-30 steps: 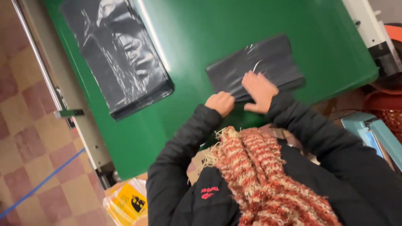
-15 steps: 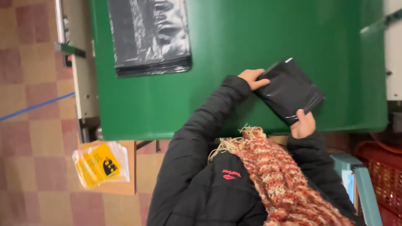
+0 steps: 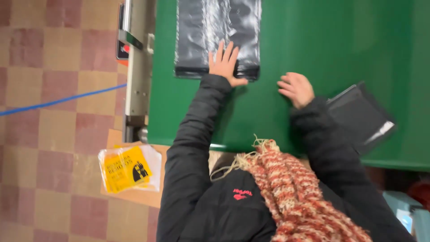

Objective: Folding black plastic garbage bags and inserting them into yellow retail packaging at a factory workstation.

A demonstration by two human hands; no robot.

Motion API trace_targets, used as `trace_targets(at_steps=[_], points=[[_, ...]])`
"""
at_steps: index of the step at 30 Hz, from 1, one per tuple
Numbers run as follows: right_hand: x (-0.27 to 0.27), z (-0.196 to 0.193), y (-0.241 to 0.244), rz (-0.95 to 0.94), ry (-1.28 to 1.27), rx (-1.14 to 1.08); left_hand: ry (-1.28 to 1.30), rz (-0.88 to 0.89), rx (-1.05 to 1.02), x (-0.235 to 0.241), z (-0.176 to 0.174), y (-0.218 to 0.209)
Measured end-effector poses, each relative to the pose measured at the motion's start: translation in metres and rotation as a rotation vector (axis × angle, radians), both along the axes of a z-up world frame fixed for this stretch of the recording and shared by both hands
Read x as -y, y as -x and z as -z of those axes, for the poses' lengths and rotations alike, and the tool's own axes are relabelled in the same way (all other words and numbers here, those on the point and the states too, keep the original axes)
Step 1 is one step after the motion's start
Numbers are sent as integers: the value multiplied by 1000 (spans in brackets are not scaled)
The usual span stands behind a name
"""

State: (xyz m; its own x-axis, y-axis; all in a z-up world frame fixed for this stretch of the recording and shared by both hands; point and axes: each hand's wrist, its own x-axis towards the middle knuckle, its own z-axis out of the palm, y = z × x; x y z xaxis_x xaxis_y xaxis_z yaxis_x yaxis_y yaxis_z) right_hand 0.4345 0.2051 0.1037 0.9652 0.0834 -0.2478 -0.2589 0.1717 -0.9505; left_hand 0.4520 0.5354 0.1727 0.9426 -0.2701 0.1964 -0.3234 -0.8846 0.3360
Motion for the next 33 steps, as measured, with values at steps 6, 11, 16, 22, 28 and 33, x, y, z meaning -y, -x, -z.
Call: trace_targets(at_steps=[6, 11, 16, 22, 28, 33], points=[[-137, -28, -96, -29, -54, -531, 1, -8, -43, -54, 43, 14], [-157, 16, -111, -172, 153, -581, 95, -55, 102, -44, 54, 14], [-116, -55, -53, -470, 679, -177, 31, 23, 444, -53, 49, 41], [-150, -105, -62, -624, 196, 297, 13, 295, 557, -68, -36, 152], [-151, -22, -22, -883, -288, -132, -147, 424, 455, -76, -110, 141], [-94, 1, 22, -565, -549, -276, -188, 496, 382, -64, -76, -1]])
